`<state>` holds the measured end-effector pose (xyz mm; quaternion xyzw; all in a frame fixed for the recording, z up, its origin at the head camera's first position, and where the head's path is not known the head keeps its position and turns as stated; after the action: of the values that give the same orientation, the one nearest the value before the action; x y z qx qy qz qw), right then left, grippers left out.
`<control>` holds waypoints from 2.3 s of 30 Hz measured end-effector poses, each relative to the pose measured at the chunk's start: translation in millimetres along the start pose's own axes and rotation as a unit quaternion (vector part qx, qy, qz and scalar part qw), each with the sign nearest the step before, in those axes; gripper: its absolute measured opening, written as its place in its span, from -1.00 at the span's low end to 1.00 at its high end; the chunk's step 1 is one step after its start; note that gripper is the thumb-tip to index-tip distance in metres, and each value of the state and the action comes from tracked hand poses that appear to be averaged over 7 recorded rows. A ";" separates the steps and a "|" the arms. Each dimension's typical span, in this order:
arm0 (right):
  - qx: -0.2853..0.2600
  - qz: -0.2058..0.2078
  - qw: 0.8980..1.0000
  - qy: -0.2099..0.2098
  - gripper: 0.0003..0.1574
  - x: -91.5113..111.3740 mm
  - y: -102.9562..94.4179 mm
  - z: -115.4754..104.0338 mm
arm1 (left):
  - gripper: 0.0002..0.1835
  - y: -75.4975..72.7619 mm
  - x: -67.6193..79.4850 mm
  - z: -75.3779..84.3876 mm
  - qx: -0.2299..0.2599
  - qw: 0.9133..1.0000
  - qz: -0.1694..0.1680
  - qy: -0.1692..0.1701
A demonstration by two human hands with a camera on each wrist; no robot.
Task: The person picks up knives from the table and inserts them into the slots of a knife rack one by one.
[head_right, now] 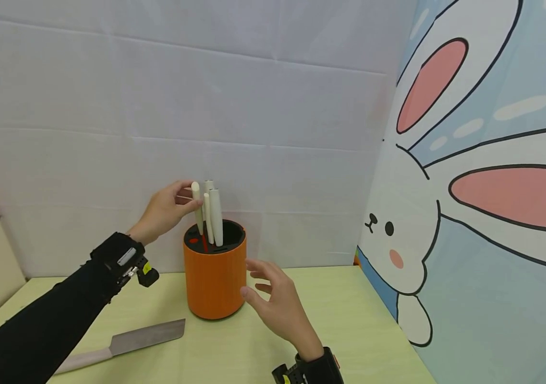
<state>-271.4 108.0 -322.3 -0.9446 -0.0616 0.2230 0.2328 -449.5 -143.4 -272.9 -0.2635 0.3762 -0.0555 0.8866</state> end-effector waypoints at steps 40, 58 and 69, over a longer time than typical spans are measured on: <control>0.029 0.009 1.000 -0.006 -0.43 0.6 -9.2 6.1 | -0.34 -28.1 93.9 0.7 -0.086 0.994 -0.004 0.063; 0.171 0.042 0.983 -0.047 -0.35 4.5 -30.2 76.7 | -0.29 -41.7 211.5 -15.3 -0.257 0.961 0.020 0.104; 0.260 0.059 0.962 -0.051 -0.26 16.9 -36.7 101.5 | -0.32 -26.6 245.5 -29.5 -0.274 0.956 0.013 0.098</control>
<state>-302.5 186.0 -392.2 -0.8407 0.0426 0.2928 0.4536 -292.9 -251.5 -433.0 -0.4852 0.4654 0.0356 0.7394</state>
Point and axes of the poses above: each hand's wrist, its own x-axis away from the middle knuckle, its own y-axis out of the palm, z = x × y, the point moved 4 cm from there along -x, towards the middle knuckle, and after that the axes turned 10 degrees about y, right-handed, at the moved point
